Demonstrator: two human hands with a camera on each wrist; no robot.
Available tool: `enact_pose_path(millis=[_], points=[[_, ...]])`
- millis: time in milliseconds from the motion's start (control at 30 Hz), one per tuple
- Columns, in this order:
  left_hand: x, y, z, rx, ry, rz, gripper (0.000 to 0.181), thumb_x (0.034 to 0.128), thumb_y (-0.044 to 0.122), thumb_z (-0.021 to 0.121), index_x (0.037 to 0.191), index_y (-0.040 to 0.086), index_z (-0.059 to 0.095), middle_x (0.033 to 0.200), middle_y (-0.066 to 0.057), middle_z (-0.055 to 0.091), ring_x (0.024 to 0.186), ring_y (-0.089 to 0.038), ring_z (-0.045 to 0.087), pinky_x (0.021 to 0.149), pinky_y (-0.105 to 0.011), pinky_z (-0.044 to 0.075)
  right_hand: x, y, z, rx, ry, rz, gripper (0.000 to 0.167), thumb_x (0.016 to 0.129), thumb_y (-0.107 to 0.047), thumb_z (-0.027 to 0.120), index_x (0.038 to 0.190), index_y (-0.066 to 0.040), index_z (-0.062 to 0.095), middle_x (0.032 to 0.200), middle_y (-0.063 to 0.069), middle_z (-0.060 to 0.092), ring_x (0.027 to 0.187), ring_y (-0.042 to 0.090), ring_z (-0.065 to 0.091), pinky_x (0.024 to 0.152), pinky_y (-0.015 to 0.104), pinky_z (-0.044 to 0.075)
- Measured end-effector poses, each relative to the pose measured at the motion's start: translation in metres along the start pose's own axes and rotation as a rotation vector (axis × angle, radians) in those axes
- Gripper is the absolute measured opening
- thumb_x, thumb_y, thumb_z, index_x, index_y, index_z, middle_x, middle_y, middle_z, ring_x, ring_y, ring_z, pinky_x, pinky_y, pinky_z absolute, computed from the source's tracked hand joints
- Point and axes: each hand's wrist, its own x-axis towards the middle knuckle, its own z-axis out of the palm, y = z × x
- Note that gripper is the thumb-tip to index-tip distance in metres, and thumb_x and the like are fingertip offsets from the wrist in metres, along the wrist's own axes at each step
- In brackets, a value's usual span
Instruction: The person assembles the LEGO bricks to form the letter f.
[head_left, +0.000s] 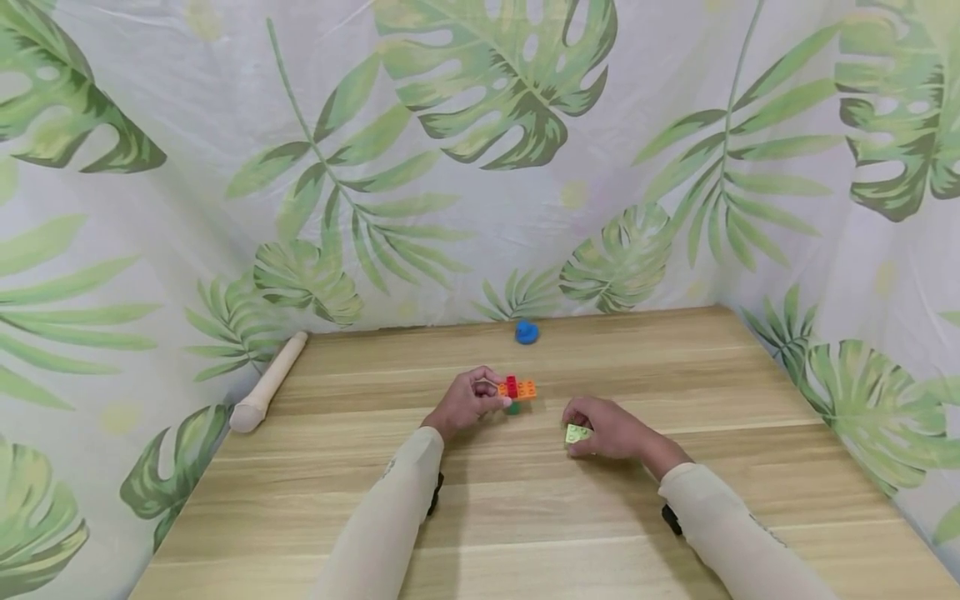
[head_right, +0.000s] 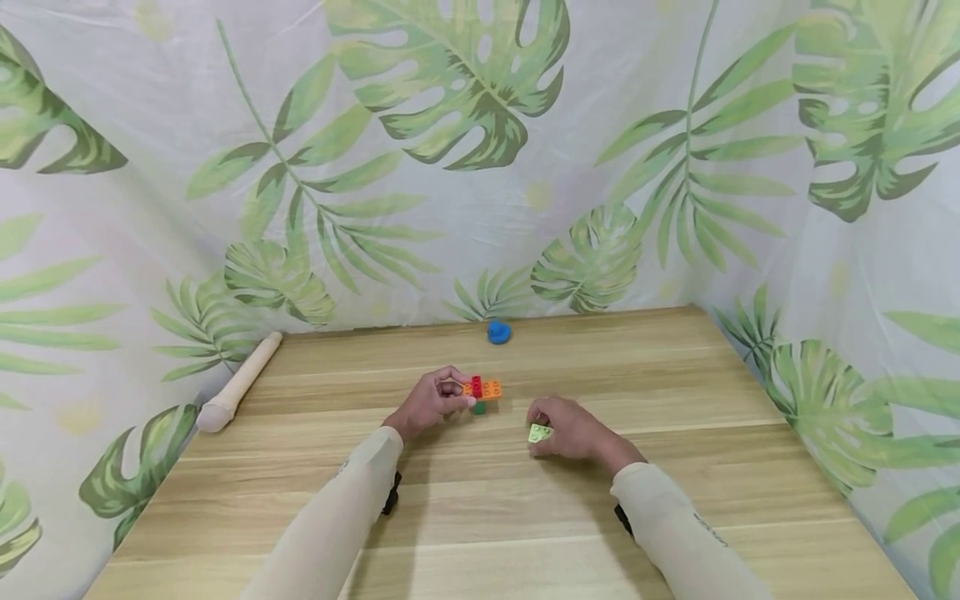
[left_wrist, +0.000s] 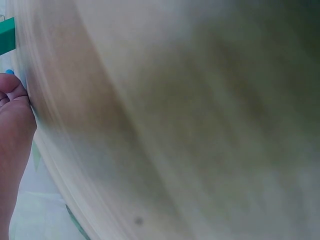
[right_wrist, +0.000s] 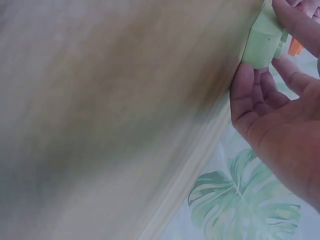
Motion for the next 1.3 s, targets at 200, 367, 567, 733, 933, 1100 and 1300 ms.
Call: enact_pose_path(millis=[200, 367, 567, 733, 933, 1100, 1300], points=[[-0.001, 0.001, 0.0, -0.004, -0.001, 0.003, 0.033, 0.0962, 0.006, 0.08, 0.125, -0.001, 0.065, 0.087, 0.0, 0.06, 0.068, -0.011, 0.049, 0.058, -0.023, 0.042, 0.003, -0.004, 0.0, -0.063, 0.033, 0.002, 0.025, 0.089, -0.013, 0.086, 0.108, -0.007, 0.07, 0.104, 0.005, 0.071, 0.097, 0.019, 0.063, 0.088, 0.036, 0.053], [-0.001, 0.0, 0.0, -0.012, -0.011, 0.011, 0.033, 0.0962, 0.004, 0.08, 0.125, -0.002, 0.064, 0.086, 0.0, 0.06, 0.067, -0.011, 0.048, 0.057, -0.023, 0.042, 0.011, -0.013, -0.003, -0.069, 0.154, 0.036, 0.03, 0.097, -0.014, 0.078, 0.122, -0.001, 0.07, 0.119, 0.014, 0.073, 0.11, 0.03, 0.069, 0.098, 0.051, 0.058], [0.0, 0.0, -0.001, -0.011, -0.012, 0.009, 0.033, 0.0963, 0.005, 0.08, 0.124, -0.002, 0.065, 0.086, 0.001, 0.061, 0.067, -0.011, 0.049, 0.058, -0.023, 0.042, 0.032, -0.031, -0.012, 0.004, 0.322, -0.041, 0.038, 0.103, -0.013, 0.072, 0.137, 0.003, 0.066, 0.13, 0.02, 0.07, 0.116, 0.035, 0.069, 0.1, 0.052, 0.06], [0.0, -0.001, -0.001, -0.03, -0.016, 0.016, 0.033, 0.0964, 0.005, 0.08, 0.125, -0.003, 0.065, 0.085, 0.001, 0.062, 0.067, -0.011, 0.05, 0.058, -0.024, 0.042, 0.05, -0.046, -0.009, 0.037, 0.342, -0.144, 0.04, 0.104, -0.011, 0.071, 0.142, 0.001, 0.064, 0.137, 0.02, 0.069, 0.117, 0.033, 0.069, 0.098, 0.051, 0.061], [0.0, -0.002, -0.001, -0.039, -0.024, 0.029, 0.031, 0.097, 0.004, 0.079, 0.123, -0.003, 0.064, 0.085, 0.003, 0.064, 0.067, -0.011, 0.051, 0.057, -0.023, 0.042, 0.063, -0.055, 0.003, 0.023, 0.324, -0.185, 0.036, 0.099, -0.006, 0.076, 0.134, 0.0, 0.069, 0.135, 0.02, 0.072, 0.116, 0.034, 0.071, 0.096, 0.051, 0.061], [0.0, -0.001, 0.0, -0.034, -0.02, 0.017, 0.028, 0.0965, 0.004, 0.079, 0.12, 0.0, 0.065, 0.086, 0.003, 0.065, 0.068, -0.01, 0.053, 0.058, -0.023, 0.042, 0.07, -0.055, 0.008, -0.026, 0.332, -0.164, 0.036, 0.095, -0.005, 0.08, 0.13, -0.003, 0.073, 0.135, 0.017, 0.074, 0.122, 0.034, 0.071, 0.101, 0.052, 0.06], [0.001, -0.002, 0.0, -0.038, -0.012, 0.005, 0.026, 0.0959, 0.003, 0.079, 0.118, 0.003, 0.066, 0.086, 0.002, 0.065, 0.069, -0.01, 0.053, 0.058, -0.023, 0.042, 0.075, -0.057, 0.008, -0.047, 0.323, -0.146, 0.036, 0.094, -0.006, 0.082, 0.129, -0.006, 0.075, 0.133, 0.014, 0.076, 0.126, 0.034, 0.071, 0.105, 0.052, 0.058]])
